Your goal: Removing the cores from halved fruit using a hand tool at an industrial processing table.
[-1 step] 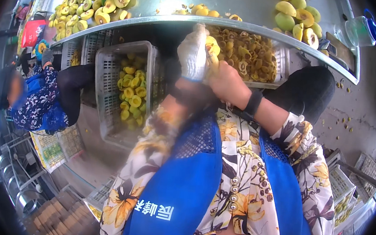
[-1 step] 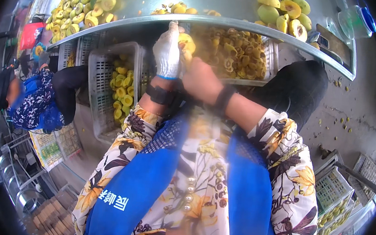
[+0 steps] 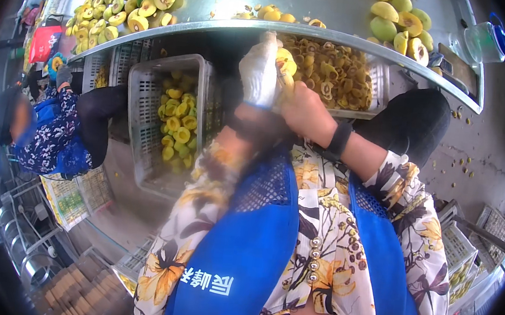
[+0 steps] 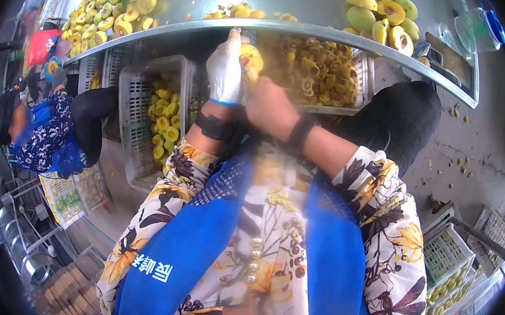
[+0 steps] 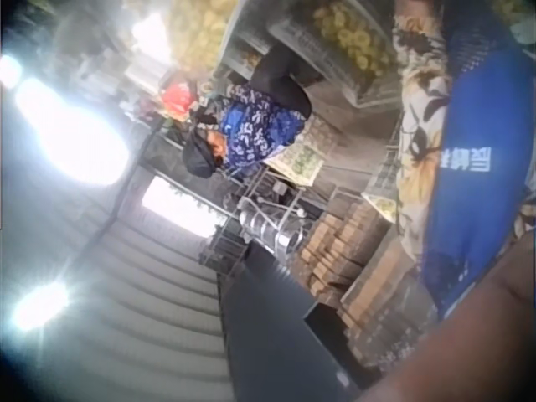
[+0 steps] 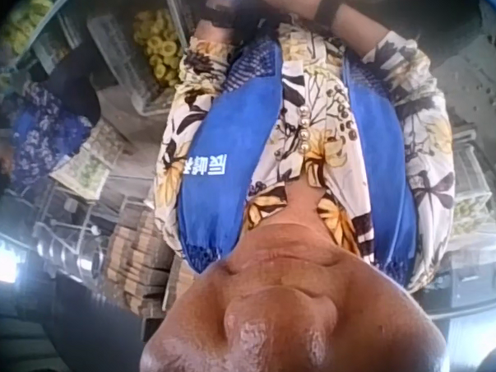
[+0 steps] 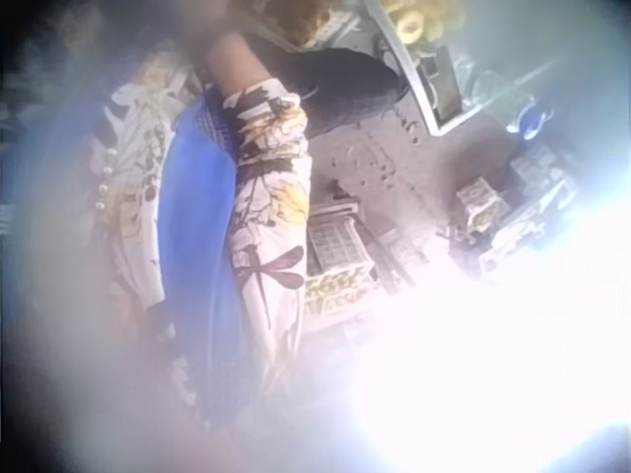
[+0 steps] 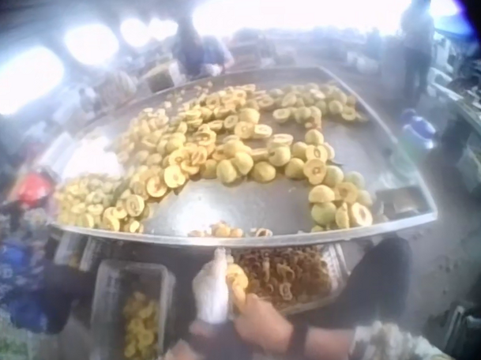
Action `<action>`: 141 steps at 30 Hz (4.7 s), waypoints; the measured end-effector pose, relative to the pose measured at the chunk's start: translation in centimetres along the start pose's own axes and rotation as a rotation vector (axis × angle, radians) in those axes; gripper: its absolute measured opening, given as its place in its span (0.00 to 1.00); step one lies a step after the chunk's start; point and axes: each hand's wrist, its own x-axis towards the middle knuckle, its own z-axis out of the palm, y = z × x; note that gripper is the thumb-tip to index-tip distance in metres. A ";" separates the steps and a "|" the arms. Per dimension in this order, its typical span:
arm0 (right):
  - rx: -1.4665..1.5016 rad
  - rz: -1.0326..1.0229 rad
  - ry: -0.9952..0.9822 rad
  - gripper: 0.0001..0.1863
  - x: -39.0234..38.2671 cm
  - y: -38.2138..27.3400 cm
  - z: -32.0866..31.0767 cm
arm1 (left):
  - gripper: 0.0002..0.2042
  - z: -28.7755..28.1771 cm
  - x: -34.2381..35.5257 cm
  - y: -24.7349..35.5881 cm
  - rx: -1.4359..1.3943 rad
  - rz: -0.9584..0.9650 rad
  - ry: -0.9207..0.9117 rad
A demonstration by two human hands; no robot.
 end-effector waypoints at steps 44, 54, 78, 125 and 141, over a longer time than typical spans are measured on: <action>0.174 0.380 -0.442 0.08 -0.8 -1.7 -2.1 | 0.17 -1.0 -1.1 -0.6 0.054 -0.103 -0.071; 0.345 0.333 -0.317 0.08 -0.3 0.9 -0.6 | 0.18 -1.1 -0.7 -1.9 -0.115 -0.126 0.024; 0.308 0.337 -0.365 0.08 -1.0 -1.6 -1.7 | 0.15 -0.7 1.0 0.6 -0.411 -0.290 -0.238; -0.114 -0.481 -0.031 0.11 -0.1 1.0 -1.0 | 0.16 -0.5 0.3 0.8 -0.596 -0.450 -0.205; -0.250 -0.027 -0.231 0.22 2.5 6.8 -2.1 | 0.18 -4.6 3.6 8.0 1.204 0.759 0.157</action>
